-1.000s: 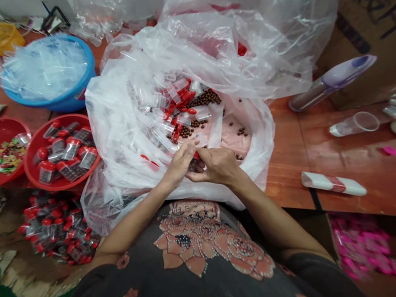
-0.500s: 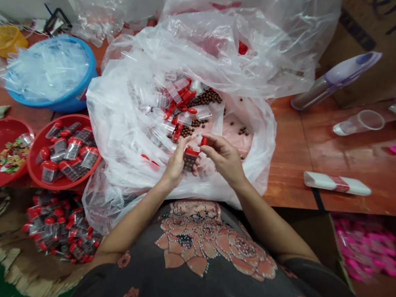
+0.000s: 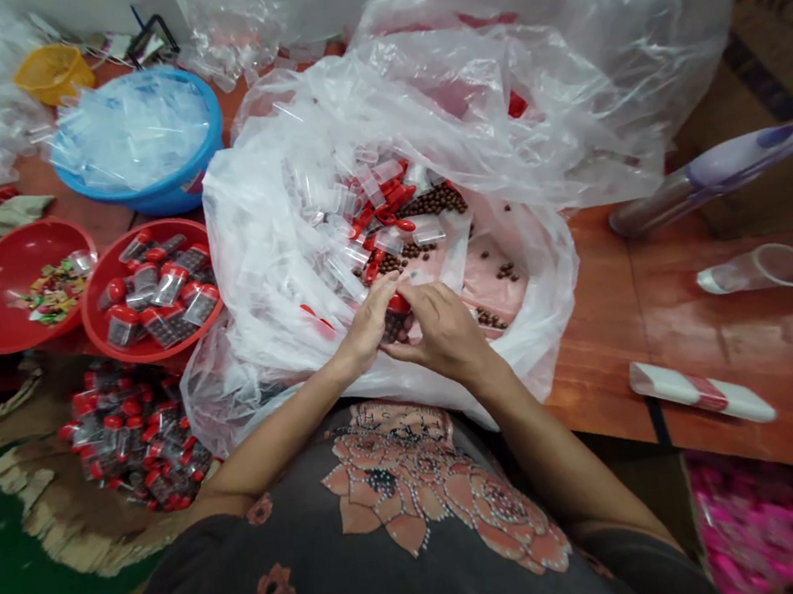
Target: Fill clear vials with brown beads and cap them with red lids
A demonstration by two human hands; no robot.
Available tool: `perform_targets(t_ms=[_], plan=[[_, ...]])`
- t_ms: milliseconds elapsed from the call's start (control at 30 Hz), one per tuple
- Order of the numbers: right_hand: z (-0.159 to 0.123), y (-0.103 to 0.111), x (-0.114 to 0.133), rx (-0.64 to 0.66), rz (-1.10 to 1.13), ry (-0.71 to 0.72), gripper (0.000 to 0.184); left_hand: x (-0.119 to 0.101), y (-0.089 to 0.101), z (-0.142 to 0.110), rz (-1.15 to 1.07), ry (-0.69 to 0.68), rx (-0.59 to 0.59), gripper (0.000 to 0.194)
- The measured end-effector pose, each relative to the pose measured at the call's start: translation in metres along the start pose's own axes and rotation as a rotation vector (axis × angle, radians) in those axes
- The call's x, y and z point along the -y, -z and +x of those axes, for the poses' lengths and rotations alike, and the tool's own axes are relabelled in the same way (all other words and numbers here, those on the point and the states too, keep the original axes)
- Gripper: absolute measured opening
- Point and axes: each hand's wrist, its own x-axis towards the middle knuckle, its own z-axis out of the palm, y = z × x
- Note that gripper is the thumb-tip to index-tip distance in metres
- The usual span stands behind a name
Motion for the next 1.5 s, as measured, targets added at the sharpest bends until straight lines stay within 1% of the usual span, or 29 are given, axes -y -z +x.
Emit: perform_targets(t_ms=[100, 167, 200, 267, 300, 333, 367, 433, 467, 533, 600, 633, 700, 733, 767, 800, 833, 867, 933, 967, 1033, 1100, 1167, 1233, 1333, 1400, 1500], plan=[[0.001, -0.005, 0.0, -0.01, 0.014, 0.062, 0.073, 0.007, 0.002, -0.004, 0.023, -0.031, -0.03, 0.052], [0.0, -0.008, 0.002, -0.025, 0.024, 0.097, 0.075, 0.009, 0.006, -0.008, 0.02, -0.045, -0.028, 0.054], [0.0, -0.01, 0.003, -0.027, 0.021, 0.088, 0.077, 0.007, 0.009, -0.011, 0.02, -0.058, -0.015, 0.057], [0.0, -0.016, 0.003, 0.02, 0.02, 0.096, 0.083, -0.003, 0.022, -0.015, 0.042, -0.123, 0.009, 0.064], [0.0, -0.02, 0.002, 0.062, 0.03, 0.118, 0.09, -0.012, 0.032, -0.017, 0.071, -0.182, -0.007, 0.067], [-0.001, -0.023, 0.001, 0.073, 0.037, 0.139, 0.095, -0.023, 0.044, -0.019, 0.111, -0.254, -0.051, 0.069], [-0.001, -0.027, 0.0, 0.086, 0.04, 0.16, 0.095, -0.035, 0.059, -0.022, 0.158, -0.327, -0.124, 0.069], [-0.002, -0.035, -0.002, 0.081, 0.048, 0.189, 0.087, -0.063, 0.095, -0.029, 0.258, -0.439, -0.317, 0.068], [-0.002, -0.039, -0.003, 0.075, 0.052, 0.2, 0.084, -0.077, 0.115, -0.033, 0.314, -0.467, -0.407, 0.066], [-0.002, -0.045, -0.002, 0.065, 0.062, 0.221, 0.08, -0.1, 0.158, -0.042, 0.436, -0.493, -0.55, 0.06], [-0.001, -0.049, 0.001, 0.066, 0.072, 0.245, 0.078, -0.115, 0.201, -0.053, 0.58, -0.539, -0.697, 0.051], [-0.001, -0.049, 0.003, 0.067, 0.08, 0.259, 0.078, -0.119, 0.221, -0.059, 0.638, -0.566, -0.796, 0.047], [-0.001, -0.05, 0.007, 0.078, 0.097, 0.283, 0.076, -0.119, 0.256, -0.076, 0.671, -0.569, -1.051, 0.047], [-0.002, -0.05, 0.009, 0.089, 0.108, 0.291, 0.075, -0.115, 0.271, -0.085, 0.603, -0.52, -1.17, 0.051], [-0.004, -0.05, 0.011, 0.103, 0.118, 0.296, 0.074, -0.109, 0.282, -0.093, 0.485, -0.439, -1.247, 0.058], [-0.006, -0.05, 0.012, 0.116, 0.124, 0.3, 0.072, -0.1, 0.29, -0.101, 0.342, -0.346, -1.277, 0.063], [-0.008, -0.05, 0.013, 0.124, 0.128, 0.305, 0.071, -0.09, 0.296, -0.107, 0.194, -0.256, -1.254, 0.064], [-0.011, -0.051, 0.012, 0.127, 0.13, 0.313, 0.07, -0.079, 0.299, -0.111, 0.074, -0.184, -1.198, 0.06], [-0.014, -0.055, 0.011, 0.133, 0.132, 0.35, 0.068, -0.06, 0.3, -0.113, -0.063, -0.114, -1.082, 0.037], [-0.014, -0.057, 0.01, 0.145, 0.132, 0.375, 0.066, -0.052, 0.299, -0.11, -0.116, -0.094, -1.032, 0.025], [-0.015, -0.063, 0.009, 0.178, 0.135, 0.424, 0.062, -0.041, 0.298, -0.105, -0.212, -0.087, -0.947, 0.01], [-0.014, -0.067, 0.01, 0.197, 0.14, 0.463, 0.058, -0.035, 0.298, -0.104, -0.283, -0.101, -0.897, 0.008], [-0.013, -0.069, 0.012, 0.205, 0.146, 0.484, 0.057, -0.03, 0.299, -0.114, -0.331, -0.118, -0.883, 0.009], [-0.014, -0.07, 0.014, 0.219, 0.152, 0.493, 0.057, -0.023, 0.301, -0.138, -0.361, -0.129, -0.905, 0.009], [-0.015, -0.069, 0.016, 0.242, 0.152, 0.487, 0.057, -0.009, 0.305, -0.196, -0.375, -0.128, -0.991, 0.01], [-0.016, -0.07, 0.016, 0.259, 0.155, 0.47, 0.058, 0.0, 0.308, -0.242, -0.361, -0.118, -1.08, 0.016], [-0.018, -0.073, 0.017, 0.282, 0.172, 0.46, 0.057, 0.012, 0.314, -0.304, -0.31, -0.096, -1.26, 0.022]])
